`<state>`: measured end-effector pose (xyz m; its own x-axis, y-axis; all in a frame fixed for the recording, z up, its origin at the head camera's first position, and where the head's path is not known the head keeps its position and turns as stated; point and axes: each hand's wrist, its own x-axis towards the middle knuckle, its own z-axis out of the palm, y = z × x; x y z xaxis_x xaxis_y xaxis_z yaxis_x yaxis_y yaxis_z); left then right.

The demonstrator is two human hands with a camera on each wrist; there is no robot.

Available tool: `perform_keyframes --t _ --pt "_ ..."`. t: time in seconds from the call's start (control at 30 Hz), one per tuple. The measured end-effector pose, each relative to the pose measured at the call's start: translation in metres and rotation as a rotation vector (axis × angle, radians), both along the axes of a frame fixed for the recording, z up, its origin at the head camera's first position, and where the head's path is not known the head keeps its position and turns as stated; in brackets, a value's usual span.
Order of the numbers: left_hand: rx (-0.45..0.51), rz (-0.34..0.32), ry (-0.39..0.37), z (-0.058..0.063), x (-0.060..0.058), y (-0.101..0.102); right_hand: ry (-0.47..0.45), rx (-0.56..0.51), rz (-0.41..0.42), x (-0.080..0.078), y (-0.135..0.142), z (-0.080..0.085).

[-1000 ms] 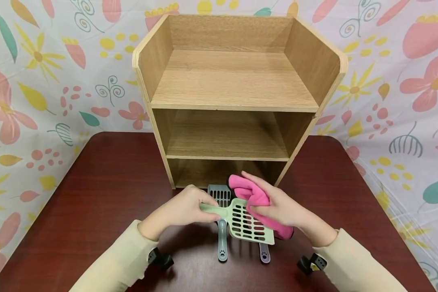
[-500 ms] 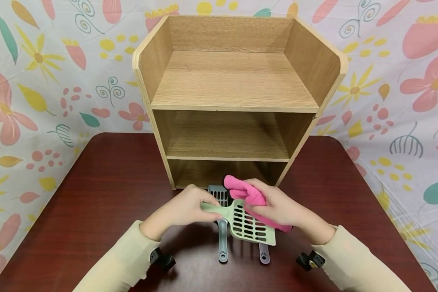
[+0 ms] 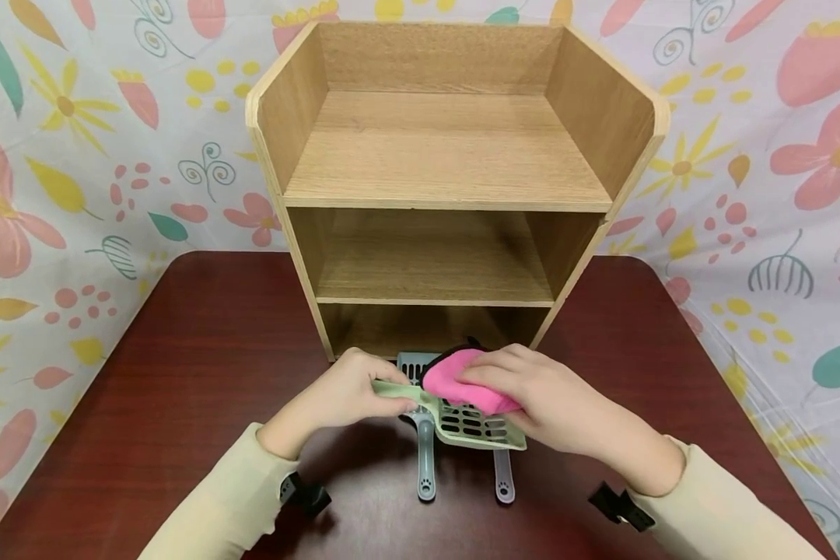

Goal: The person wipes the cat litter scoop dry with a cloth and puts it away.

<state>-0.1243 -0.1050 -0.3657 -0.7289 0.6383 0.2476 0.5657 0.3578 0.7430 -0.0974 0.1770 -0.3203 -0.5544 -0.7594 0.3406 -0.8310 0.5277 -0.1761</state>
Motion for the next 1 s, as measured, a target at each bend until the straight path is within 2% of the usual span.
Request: perform_keyframes --t 0.1,0.3,0.43,0.6,0.8,1.0 --pt "0.0 0.005 0.013 -0.0002 0.0001 0.0019 -0.009 0.061 -0.004 0.0022 -0.004 -0.0004" --pt "0.011 0.015 0.018 -0.0005 0.0004 0.0035 -0.112 0.079 -0.009 0.0042 -0.0062 -0.0022" --pt "0.038 0.007 0.053 -0.0021 -0.0001 0.0045 -0.115 0.101 -0.005 0.0043 -0.0087 -0.0042" --pt "0.056 0.007 0.106 -0.0044 0.0013 0.0053 -0.095 0.081 0.065 0.0007 -0.0108 -0.0054" --pt "0.076 0.016 0.172 -0.0056 0.0024 0.0061 -0.153 0.081 0.155 -0.0039 -0.0103 -0.0023" --pt "0.073 0.012 0.243 -0.0084 0.0008 0.0071 -0.238 0.228 0.056 -0.003 -0.009 0.0013"
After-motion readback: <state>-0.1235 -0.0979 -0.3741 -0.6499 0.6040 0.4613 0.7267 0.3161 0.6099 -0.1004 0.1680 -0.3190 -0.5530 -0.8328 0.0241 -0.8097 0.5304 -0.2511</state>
